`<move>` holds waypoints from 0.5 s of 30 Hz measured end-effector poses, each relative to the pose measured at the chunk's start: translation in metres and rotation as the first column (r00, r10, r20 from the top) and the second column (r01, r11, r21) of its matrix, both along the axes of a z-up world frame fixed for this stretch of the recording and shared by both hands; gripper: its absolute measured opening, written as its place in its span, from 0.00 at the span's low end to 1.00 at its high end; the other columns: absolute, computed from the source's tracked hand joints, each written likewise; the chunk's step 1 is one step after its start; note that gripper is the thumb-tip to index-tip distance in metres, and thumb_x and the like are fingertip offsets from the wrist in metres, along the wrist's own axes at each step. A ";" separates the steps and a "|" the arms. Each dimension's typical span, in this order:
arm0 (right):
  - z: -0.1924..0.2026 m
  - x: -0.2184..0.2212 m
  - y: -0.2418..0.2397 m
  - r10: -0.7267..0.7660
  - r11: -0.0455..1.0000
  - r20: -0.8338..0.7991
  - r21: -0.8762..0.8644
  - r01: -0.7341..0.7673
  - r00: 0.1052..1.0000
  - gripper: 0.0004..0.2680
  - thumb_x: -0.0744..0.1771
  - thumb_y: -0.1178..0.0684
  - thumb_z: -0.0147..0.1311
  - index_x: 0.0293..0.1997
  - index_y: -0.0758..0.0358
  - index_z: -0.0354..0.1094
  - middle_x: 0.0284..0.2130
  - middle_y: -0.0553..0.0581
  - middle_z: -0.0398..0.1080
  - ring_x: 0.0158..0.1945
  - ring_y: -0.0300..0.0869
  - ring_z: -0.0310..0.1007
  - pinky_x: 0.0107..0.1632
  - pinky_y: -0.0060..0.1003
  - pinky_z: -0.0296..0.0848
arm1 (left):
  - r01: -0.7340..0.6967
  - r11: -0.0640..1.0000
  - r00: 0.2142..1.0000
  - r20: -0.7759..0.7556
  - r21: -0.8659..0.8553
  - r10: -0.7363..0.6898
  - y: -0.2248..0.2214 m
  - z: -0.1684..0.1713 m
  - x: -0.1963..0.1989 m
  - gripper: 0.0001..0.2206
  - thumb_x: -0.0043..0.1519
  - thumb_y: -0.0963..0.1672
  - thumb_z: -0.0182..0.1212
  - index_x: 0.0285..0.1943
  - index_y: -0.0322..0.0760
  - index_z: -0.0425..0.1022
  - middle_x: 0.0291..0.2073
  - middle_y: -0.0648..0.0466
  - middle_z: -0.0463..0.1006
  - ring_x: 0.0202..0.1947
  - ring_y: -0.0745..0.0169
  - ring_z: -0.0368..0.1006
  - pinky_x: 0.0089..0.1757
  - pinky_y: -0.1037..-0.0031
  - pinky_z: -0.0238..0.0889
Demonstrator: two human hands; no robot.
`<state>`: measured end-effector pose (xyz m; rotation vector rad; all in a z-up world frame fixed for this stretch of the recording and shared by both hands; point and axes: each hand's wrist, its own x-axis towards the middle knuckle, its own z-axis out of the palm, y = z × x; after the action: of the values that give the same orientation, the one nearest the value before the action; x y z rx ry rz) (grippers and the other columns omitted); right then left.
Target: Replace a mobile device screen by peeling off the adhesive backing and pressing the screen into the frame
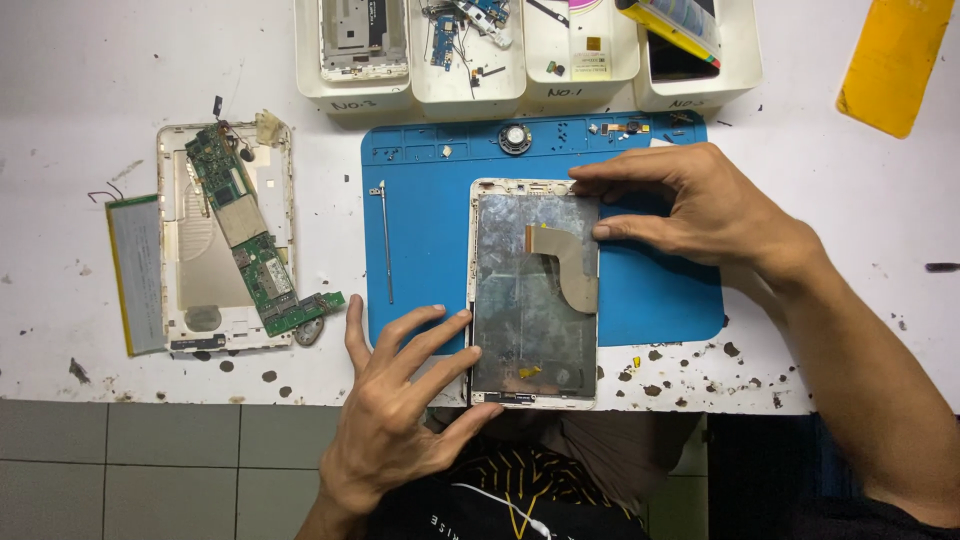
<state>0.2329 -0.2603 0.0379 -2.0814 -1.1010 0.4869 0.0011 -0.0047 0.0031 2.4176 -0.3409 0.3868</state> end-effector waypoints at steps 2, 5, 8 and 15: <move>0.000 0.000 -0.001 -0.008 1.000 0.001 -0.006 0.008 1.000 0.22 0.62 0.54 0.65 0.64 0.62 0.67 0.54 0.59 0.76 0.55 0.44 0.76 0.59 0.36 0.74 | -0.003 1.000 1.000 -0.005 0.006 0.003 0.000 0.001 0.000 0.19 0.53 0.54 0.74 0.46 0.42 0.81 0.54 0.51 0.80 0.60 0.46 0.72 0.63 0.20 0.30; -0.001 0.000 -0.003 -0.039 0.999 -0.056 0.011 0.040 0.998 0.22 0.62 0.55 0.65 0.63 0.62 0.67 0.54 0.59 0.76 0.56 0.43 0.76 0.61 0.35 0.72 | -0.003 1.000 1.000 -0.009 0.008 0.003 -0.001 0.003 0.001 0.19 0.53 0.54 0.74 0.46 0.43 0.81 0.54 0.51 0.80 0.60 0.47 0.72 0.63 0.21 0.30; -0.001 -0.001 -0.004 -0.060 0.997 -0.102 0.034 0.064 0.993 0.22 0.62 0.57 0.64 0.63 0.63 0.67 0.55 0.60 0.75 0.57 0.43 0.77 0.63 0.36 0.73 | 0.000 1.000 1.000 -0.011 0.003 0.000 -0.001 0.002 0.001 0.19 0.53 0.53 0.74 0.46 0.42 0.81 0.54 0.50 0.80 0.60 0.46 0.72 0.64 0.21 0.30; -0.006 -0.006 -0.004 -0.098 0.988 -0.161 0.104 0.115 0.982 0.22 0.60 0.60 0.65 0.61 0.66 0.67 0.54 0.64 0.75 0.58 0.48 0.76 0.62 0.36 0.77 | 0.019 1.000 1.000 0.001 0.010 -0.019 0.002 -0.001 0.001 0.20 0.53 0.54 0.74 0.48 0.42 0.80 0.56 0.49 0.79 0.61 0.45 0.71 0.64 0.21 0.31</move>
<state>0.2269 -0.2648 0.0315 -1.9569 -0.9008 0.5127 0.0018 -0.0024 0.0019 2.4218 -0.3672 0.3791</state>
